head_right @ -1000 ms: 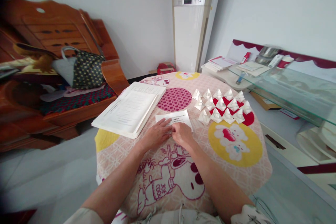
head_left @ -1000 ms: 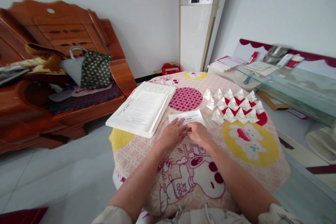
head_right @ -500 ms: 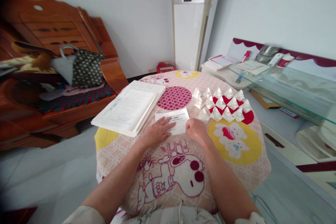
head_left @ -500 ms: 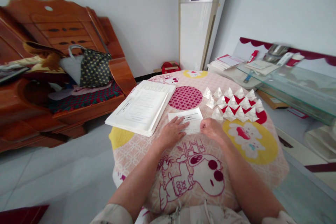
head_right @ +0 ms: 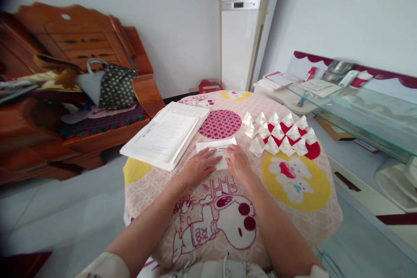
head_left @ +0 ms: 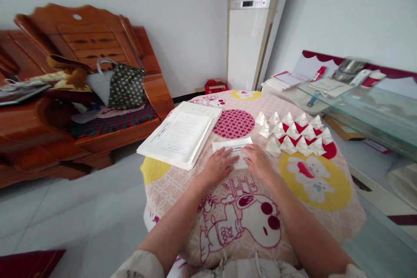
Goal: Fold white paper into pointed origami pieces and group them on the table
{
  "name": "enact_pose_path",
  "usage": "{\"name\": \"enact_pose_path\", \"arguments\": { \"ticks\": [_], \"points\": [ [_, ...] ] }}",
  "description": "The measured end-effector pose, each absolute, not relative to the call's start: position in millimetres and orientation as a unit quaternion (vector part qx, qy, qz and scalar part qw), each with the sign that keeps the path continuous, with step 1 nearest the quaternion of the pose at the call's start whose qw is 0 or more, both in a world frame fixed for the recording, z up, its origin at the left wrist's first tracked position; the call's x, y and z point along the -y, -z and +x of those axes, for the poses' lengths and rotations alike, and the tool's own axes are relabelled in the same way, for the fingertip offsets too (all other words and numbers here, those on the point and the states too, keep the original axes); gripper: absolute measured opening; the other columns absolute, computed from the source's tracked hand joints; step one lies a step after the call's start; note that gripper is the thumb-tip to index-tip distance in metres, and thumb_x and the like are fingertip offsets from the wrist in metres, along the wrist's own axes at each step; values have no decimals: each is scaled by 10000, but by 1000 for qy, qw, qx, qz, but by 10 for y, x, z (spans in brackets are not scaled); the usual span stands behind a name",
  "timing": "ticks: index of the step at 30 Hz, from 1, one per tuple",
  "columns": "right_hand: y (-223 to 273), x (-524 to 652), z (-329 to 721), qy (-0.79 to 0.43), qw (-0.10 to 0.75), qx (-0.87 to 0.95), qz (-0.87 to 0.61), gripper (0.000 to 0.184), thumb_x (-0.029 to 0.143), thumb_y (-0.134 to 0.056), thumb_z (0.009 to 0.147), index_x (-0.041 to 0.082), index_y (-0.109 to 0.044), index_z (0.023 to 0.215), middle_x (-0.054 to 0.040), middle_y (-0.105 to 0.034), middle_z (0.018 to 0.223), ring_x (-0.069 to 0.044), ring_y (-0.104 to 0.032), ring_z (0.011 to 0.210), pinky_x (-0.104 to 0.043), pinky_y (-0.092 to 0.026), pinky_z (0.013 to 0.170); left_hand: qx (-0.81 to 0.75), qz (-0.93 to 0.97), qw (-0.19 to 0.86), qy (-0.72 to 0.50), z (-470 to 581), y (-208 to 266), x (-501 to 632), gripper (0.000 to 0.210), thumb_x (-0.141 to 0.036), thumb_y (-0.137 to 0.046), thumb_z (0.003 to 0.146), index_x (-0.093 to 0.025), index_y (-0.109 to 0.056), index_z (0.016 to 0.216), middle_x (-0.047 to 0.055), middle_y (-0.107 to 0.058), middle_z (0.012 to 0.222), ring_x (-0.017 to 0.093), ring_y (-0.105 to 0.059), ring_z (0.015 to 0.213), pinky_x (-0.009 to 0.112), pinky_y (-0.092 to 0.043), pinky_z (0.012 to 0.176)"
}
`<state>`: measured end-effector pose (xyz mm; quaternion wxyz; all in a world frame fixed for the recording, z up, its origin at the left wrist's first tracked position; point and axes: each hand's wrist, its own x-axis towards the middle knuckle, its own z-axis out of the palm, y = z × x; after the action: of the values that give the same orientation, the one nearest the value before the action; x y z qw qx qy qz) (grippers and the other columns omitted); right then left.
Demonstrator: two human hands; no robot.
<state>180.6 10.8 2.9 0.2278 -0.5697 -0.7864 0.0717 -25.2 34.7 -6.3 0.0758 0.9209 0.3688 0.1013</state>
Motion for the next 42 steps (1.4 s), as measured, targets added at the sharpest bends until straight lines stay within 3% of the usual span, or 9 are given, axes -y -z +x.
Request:
{"name": "enact_pose_path", "arguments": {
  "ticks": [5,9,16,29,33,37,40,42],
  "points": [
    [83,-145,1808,-78,180,801,-565,286,14,-529,838,163,-765,904,-116,-692,992,-233,-613,988,-337,-479,892,-280,952,87,-84,-161,17,-263,251,-158,-546,944,-212,-733,1102,69,-699,1167,223,-622,1066,331,-513,939],
    [103,-135,1849,-73,189,802,-562,277,35,-545,856,186,-772,902,-100,-693,995,-219,-611,994,-335,-482,902,-301,950,77,-37,-142,-59,-178,224,-155,-526,948,-183,-738,1014,71,-699,1019,223,-615,947,312,-517,821],
    [100,-139,1856,-80,189,800,-563,244,39,-578,854,187,-772,861,-101,-695,1025,-226,-620,992,-336,-485,898,-351,931,101,-28,-354,-56,-97,247,-104,-515,924,-185,-747,958,73,-694,1078,219,-608,1005,304,-515,844],
    [107,-137,1892,-103,222,797,-552,234,34,-592,836,186,-762,789,-89,-713,1002,-219,-640,954,-365,-494,896,-399,885,148,-187,-770,111,20,267,-102,-525,914,-193,-776,910,73,-713,1069,197,-653,1009,314,-542,894],
    [145,-160,1908,-106,237,793,-551,239,36,-588,810,194,-766,787,-78,-733,979,-218,-655,952,-367,-502,905,-450,862,142,-186,-834,60,4,280,-61,-512,871,-181,-755,804,66,-725,1022,187,-674,965,298,-537,869],
    [90,-184,1943,-142,332,743,-564,258,72,-563,798,179,-781,884,-88,-763,983,-221,-685,926,-343,-526,860,-502,839,113,-178,-732,-201,-175,269,-46,-487,812,-169,-707,718,52,-712,831,187,-671,787,300,-528,748],
    [20,-183,2023,-132,422,666,-600,292,157,-518,853,161,-779,984,-87,-774,994,-222,-699,905,-314,-529,822,-410,862,137,-265,-449,-354,-368,301,-36,-458,817,-163,-729,852,62,-727,932,179,-677,868,304,-526,835],
    [-6,-177,2086,-104,427,633,-637,297,180,-503,861,150,-783,956,-84,-776,928,-224,-699,860,-309,-521,800,-354,882,166,-265,-207,-349,-486,303,-49,-473,831,-161,-738,928,73,-739,972,186,-684,917,316,-531,884]
  ]
}}
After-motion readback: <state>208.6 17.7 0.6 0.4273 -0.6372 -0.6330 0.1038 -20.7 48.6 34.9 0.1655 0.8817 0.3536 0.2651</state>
